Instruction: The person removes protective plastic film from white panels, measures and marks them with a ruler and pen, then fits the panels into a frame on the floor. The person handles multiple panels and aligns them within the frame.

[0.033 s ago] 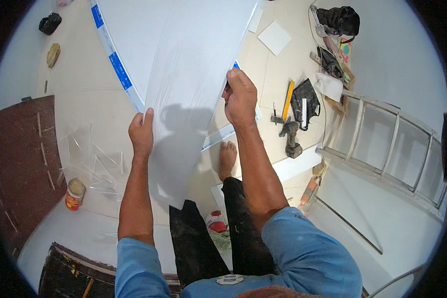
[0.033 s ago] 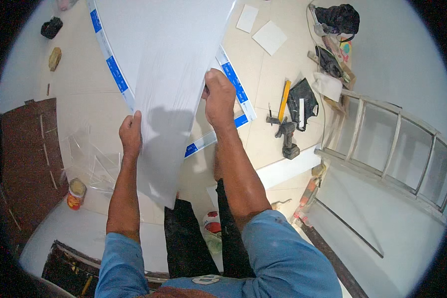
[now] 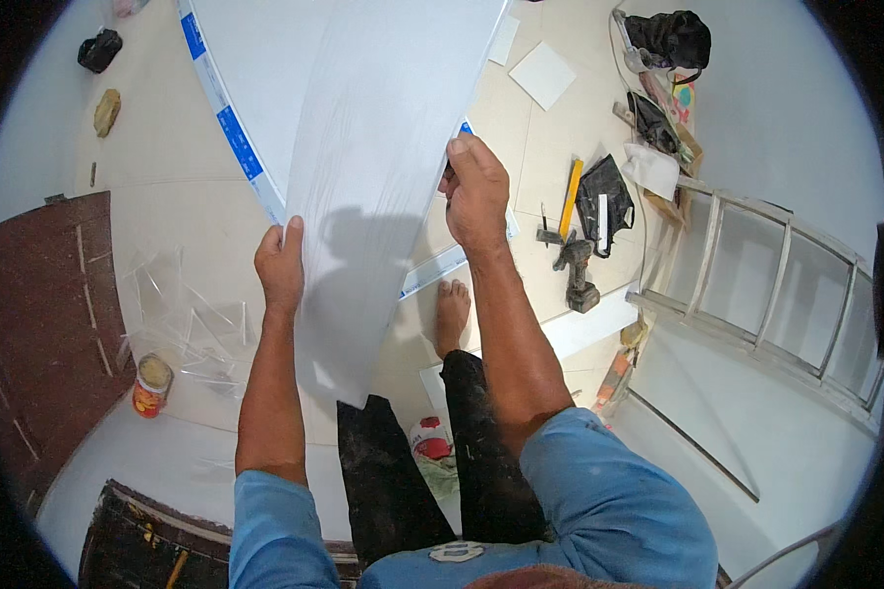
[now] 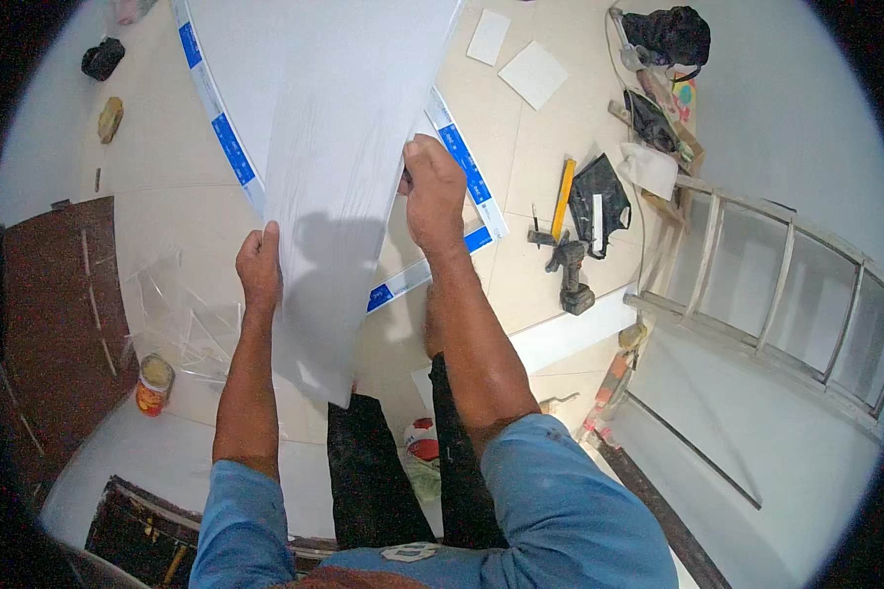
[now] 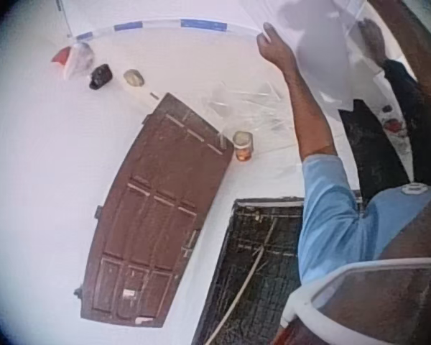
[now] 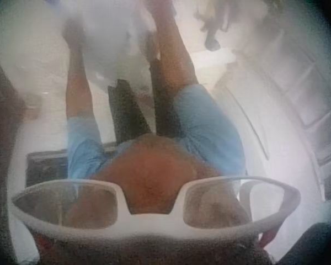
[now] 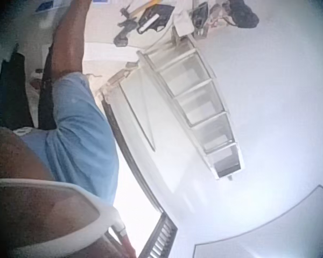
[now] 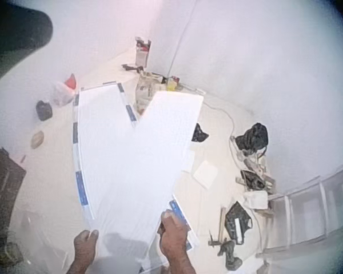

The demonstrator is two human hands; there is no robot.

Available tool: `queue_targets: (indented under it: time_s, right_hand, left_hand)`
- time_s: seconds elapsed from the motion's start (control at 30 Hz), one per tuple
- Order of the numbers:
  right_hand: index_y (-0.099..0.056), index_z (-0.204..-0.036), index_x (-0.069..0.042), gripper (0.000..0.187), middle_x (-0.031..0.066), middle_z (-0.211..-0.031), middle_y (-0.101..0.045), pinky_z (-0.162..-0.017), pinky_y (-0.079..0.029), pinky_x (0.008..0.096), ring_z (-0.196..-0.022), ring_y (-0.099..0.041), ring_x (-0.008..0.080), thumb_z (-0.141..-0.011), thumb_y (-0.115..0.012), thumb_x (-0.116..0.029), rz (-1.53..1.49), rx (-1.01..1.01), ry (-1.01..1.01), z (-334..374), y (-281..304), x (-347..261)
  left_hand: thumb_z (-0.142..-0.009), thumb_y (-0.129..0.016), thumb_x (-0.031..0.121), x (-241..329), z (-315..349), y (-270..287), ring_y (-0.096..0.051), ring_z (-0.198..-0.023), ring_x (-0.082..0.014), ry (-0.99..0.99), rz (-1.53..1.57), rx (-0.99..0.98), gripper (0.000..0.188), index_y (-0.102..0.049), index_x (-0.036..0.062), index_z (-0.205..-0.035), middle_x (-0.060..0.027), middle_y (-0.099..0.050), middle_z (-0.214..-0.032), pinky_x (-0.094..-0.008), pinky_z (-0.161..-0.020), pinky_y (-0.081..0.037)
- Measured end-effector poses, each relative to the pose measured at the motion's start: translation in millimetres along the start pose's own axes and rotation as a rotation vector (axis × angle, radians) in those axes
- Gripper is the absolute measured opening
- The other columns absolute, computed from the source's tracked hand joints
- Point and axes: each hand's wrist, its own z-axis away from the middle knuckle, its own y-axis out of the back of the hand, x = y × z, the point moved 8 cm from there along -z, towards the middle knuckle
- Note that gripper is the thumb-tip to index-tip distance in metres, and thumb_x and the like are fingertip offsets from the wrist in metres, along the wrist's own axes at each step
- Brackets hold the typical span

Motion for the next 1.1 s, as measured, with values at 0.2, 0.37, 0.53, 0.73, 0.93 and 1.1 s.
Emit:
queue_targets:
  time_s: [0.2, 0.37, 0.53, 0.73, 0.93, 1.1]
  right_hand:
    - [-0.065, -0.108, 0.003, 0.021, 0.0043, -0.086, -0.059, -0.069, -0.052, 0.0331, -0.077, -0.057, 0.0125, -0.105, -0.053, -0.013, 0.252, -0.037, 0.147, -2.0, -8.2, -34.4]
    - [-0.067, -0.114, 0.002, 0.021, 0.0042, -0.090, -0.065, -0.073, -0.056, 0.0307, -0.081, -0.063, 0.0121, -0.105, -0.051, -0.010, 0.450, -0.013, 0.187, -1.5, 3.4, -35.1]
    - [-0.063, -0.107, 0.000, 0.024, 0.0042, -0.093, -0.061, -0.076, -0.055, 0.0333, -0.083, -0.061, 0.0144, -0.107, -0.057, -0.023, 0.160, 0.176, -0.052, 8.3, 54.0, 6.4]
    - [-0.063, -0.111, 0.004, 0.038, 0.0142, -0.105, -0.068, -0.081, -0.055, 0.0402, -0.092, -0.065, 0.0250, -0.109, -0.062, -0.034, -0.121, 0.646, -0.215, 15.9, 152.4, 105.8]
    - [-0.049, -0.148, 0.010, 0.061, 0.0208, -0.147, -0.059, -0.116, -0.043, 0.0514, -0.132, -0.057, 0.0370, -0.112, -0.054, -0.039, -0.149, 0.738, -0.374, 37.4, 265.9, 215.7]
    - [-0.053, -0.146, 0.004, 0.058, 0.0178, -0.150, -0.057, -0.116, -0.042, 0.0519, -0.134, -0.056, 0.0349, -0.111, -0.053, -0.043, -0.141, 0.783, -0.471, 45.6, 314.1, 309.0]
  left_hand:
    - [-0.105, -0.070, 0.035, 18.4, -4.6, 5.4, -0.038, -0.071, -0.0089, -0.068, 0.155, 0.023, 0.047, -0.052, 0.0048, -0.073, 0.0041, -0.044, -0.071, -0.0307, -0.063, -0.036]
    - [-0.104, -0.072, 0.032, 20.6, -20.4, 2.6, -0.040, -0.070, -0.0090, -0.118, 0.070, 0.021, 0.044, -0.054, 0.0044, -0.074, 0.0046, -0.047, -0.072, -0.0300, -0.063, -0.039]
    - [-0.099, -0.077, 0.032, 27.2, -16.2, -3.1, -0.048, -0.073, -0.0112, -0.255, -0.105, 0.061, 0.038, -0.062, 0.0011, -0.084, -0.0019, -0.056, -0.073, -0.0311, -0.068, -0.046]
    - [-0.100, -0.074, 0.035, 23.0, 18.8, -70.2, -0.070, -0.088, -0.0252, -0.163, -0.189, -0.290, 0.035, -0.070, 0.0022, -0.110, -0.0156, -0.073, -0.097, -0.0394, -0.085, -0.055]
    - [-0.092, -0.080, 0.037, -142.8, 22.0, -53.5, -0.066, -0.121, -0.0385, -0.204, -0.608, -0.280, 0.050, -0.070, 0.0053, -0.130, -0.0206, -0.072, -0.126, -0.0473, -0.108, -0.050]
    - [-0.084, -0.087, 0.039, -229.5, 25.3, -22.5, -0.068, -0.112, -0.0356, -0.105, -0.850, 0.215, 0.060, -0.068, 0.0024, -0.129, -0.0177, -0.074, -0.116, -0.0477, -0.103, -0.051]
